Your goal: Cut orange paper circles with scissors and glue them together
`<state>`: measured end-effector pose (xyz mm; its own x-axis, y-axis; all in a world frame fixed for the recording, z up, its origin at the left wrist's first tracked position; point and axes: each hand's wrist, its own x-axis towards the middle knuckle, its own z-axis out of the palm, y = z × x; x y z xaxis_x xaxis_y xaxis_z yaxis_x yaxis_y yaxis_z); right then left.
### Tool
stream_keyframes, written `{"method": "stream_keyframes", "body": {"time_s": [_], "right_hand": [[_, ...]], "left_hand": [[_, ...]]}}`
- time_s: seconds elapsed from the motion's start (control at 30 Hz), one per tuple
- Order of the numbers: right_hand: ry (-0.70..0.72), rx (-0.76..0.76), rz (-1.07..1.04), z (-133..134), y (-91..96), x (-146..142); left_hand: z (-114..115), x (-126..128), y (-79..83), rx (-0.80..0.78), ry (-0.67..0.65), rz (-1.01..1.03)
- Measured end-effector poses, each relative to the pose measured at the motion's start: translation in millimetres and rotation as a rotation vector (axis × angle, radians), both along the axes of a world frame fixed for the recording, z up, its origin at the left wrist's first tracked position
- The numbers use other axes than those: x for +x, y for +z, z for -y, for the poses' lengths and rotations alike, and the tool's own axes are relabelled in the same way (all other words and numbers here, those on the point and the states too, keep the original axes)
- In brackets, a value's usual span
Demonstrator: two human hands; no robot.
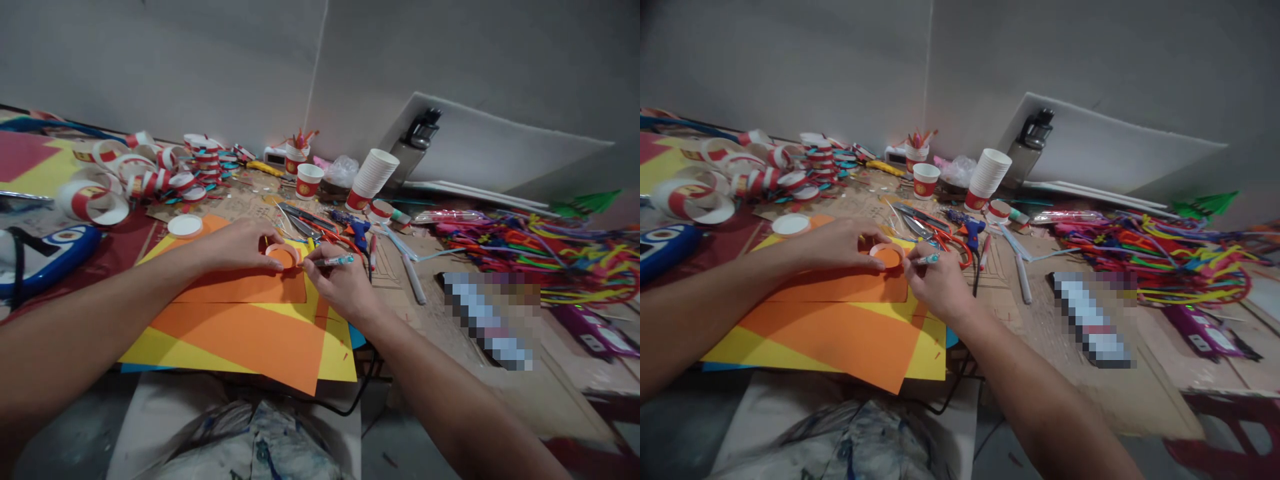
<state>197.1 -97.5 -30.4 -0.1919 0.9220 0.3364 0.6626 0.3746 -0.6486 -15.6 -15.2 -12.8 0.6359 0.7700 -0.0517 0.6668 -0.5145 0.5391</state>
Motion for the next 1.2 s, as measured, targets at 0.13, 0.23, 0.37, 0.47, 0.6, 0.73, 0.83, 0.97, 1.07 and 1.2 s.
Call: {"method": "stream_keyframes", "body": {"time_s": [0.13,0.23,0.37,0.47,0.6,0.73,0.83,0.97,1.07,1.2], "right_hand": [[0.039,0.005,-0.003,0,-4.6,-1],[0.047,-0.004,-0.003,1,-4.4,-2],[0.06,-0.01,-0.003,5,-2.1,-5],[0.072,0.0,-0.006,5,-3.1,-8],[0.104,-0.025,-0.051,4,-4.7,-8],[0.102,-0.049,-0.09,5,-2.6,-8],[0.144,-0.028,-0.097,5,-3.2,-9],[0.229,-0.003,-0.114,5,-7.0,-11],[0.242,0.036,-0.087,5,-8.1,-11],[0.254,0.066,-0.046,6,-8.8,-13]], "left_hand": [[-1,0,-0.8,0.001,-0.009,0.002],[-1,0,-0.7,-0.006,-0.009,0.015],[-1,0,-0.4,-0.008,0.007,0.024],[-1,1,-0.1,-0.009,0.01,0.02],[0,1,0.3,-0.005,0.004,0.007],[0,0,0.5,0.013,0.001,0.007],[0,0,0.4,0.014,-0.001,0.01],[0,-1,0.2,0.016,-0.008,-0.002],[0,0,0.4,0.027,-0.018,-0.005],[1,0,1.7,0.04,-0.032,-0.009]]}}
